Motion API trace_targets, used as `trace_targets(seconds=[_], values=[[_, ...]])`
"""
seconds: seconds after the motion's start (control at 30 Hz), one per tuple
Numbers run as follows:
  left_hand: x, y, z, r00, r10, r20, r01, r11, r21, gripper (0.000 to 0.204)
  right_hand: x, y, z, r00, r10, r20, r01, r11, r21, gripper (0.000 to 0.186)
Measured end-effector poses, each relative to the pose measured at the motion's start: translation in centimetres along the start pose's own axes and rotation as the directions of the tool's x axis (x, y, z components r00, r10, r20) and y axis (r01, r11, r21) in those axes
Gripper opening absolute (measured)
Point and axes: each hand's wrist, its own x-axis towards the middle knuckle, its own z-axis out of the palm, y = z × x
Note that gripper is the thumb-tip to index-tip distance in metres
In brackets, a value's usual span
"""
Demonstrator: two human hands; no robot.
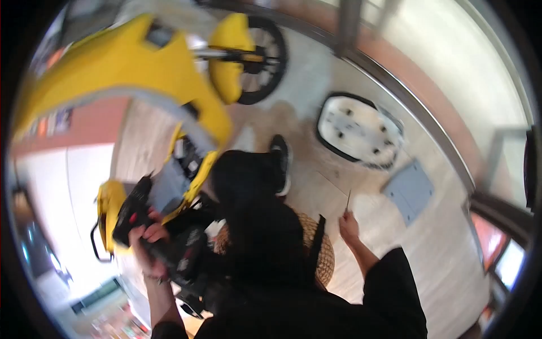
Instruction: Removing screws from a scooter body panel using a screwdriver and then an electric drill to access internal components.
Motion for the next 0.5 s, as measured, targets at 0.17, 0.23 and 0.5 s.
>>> trace_targets(seconds=[0.17, 0.23, 0.5], values=[[-4.4, 1.9, -1.1, 0.996, 0.087, -0.021, -0.078, 0.958, 0.277, 0.041, -3.8, -10.0, -9.0, 0.987, -0.131, 0.094, 0.079, 0.902, 0.424, 0.012], [-5.8, 2.7, -3.4, 0.992, 0.122, -0.024, -0.106, 0.928, 0.356, 0.038, -6.3, -18.0, -12.2, 0.948, -0.314, 0.056, 0.234, 0.804, 0.547, 0.008], [-6.3, 6.3, -10.4, 0.987, 0.124, 0.106, -0.14, 0.977, 0.164, 0.035, -20.2, -40.3, -5.2, 0.624, -0.614, 0.483, 0.514, 0.788, 0.339, 0.018]])
